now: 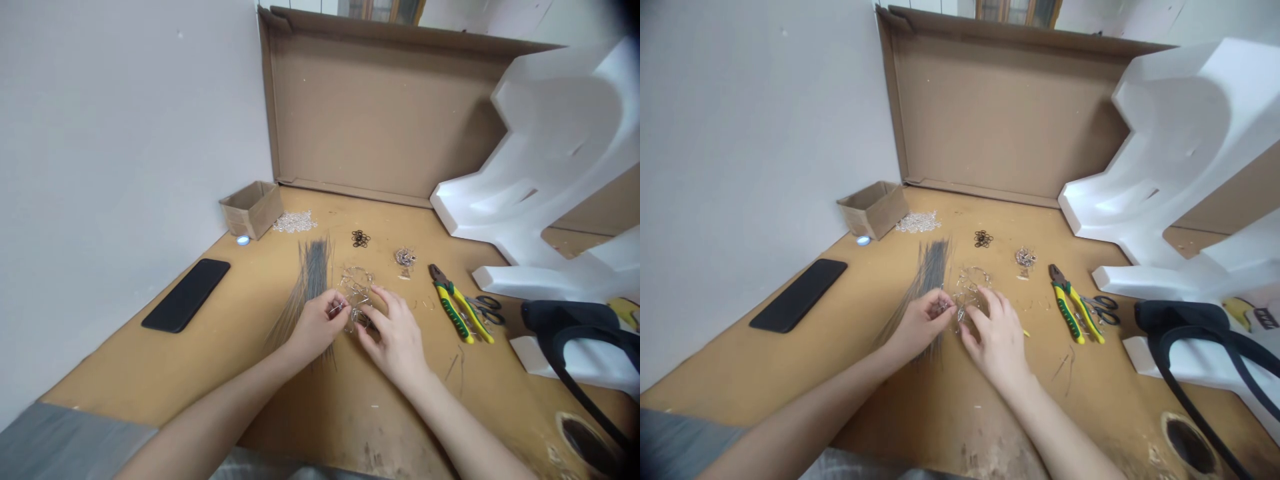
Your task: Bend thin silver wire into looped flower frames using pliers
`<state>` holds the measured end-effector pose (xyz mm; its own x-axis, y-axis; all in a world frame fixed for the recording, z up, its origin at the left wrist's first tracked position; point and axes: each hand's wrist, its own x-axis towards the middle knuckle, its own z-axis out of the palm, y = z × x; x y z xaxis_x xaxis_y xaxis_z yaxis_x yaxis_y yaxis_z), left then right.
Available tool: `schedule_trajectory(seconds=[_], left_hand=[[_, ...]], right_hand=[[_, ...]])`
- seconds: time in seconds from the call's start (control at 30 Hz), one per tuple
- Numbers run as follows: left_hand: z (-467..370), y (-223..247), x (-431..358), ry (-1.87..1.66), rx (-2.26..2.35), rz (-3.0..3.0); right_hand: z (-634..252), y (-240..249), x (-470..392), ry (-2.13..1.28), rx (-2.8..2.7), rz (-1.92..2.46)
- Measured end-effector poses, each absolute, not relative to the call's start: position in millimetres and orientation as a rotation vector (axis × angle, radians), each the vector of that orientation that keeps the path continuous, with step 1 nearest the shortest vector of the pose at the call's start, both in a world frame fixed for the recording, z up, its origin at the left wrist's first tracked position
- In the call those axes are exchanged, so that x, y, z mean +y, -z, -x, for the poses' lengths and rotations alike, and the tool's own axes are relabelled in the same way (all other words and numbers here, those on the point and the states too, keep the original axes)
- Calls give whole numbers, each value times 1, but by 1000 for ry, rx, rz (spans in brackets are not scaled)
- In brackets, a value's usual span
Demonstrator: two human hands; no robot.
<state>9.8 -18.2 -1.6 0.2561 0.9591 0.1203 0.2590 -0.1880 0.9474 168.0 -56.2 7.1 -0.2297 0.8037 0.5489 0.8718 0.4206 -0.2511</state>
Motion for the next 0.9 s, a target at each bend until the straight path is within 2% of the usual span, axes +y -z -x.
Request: schedule_trajectory(seconds=[0.27,0.7,0.9], left_hand=[[-12,3,-24,-918,1133,-1845],[-13,6,-21,-891,1221,-1848],[-12,2,-20,-893,1201,-1889]], right_hand=[[-165,-4,-57,221,-2159,1553],[-161,-4,-63,279,-2196,1636],[-162,0,-64,377,-2078,1515]])
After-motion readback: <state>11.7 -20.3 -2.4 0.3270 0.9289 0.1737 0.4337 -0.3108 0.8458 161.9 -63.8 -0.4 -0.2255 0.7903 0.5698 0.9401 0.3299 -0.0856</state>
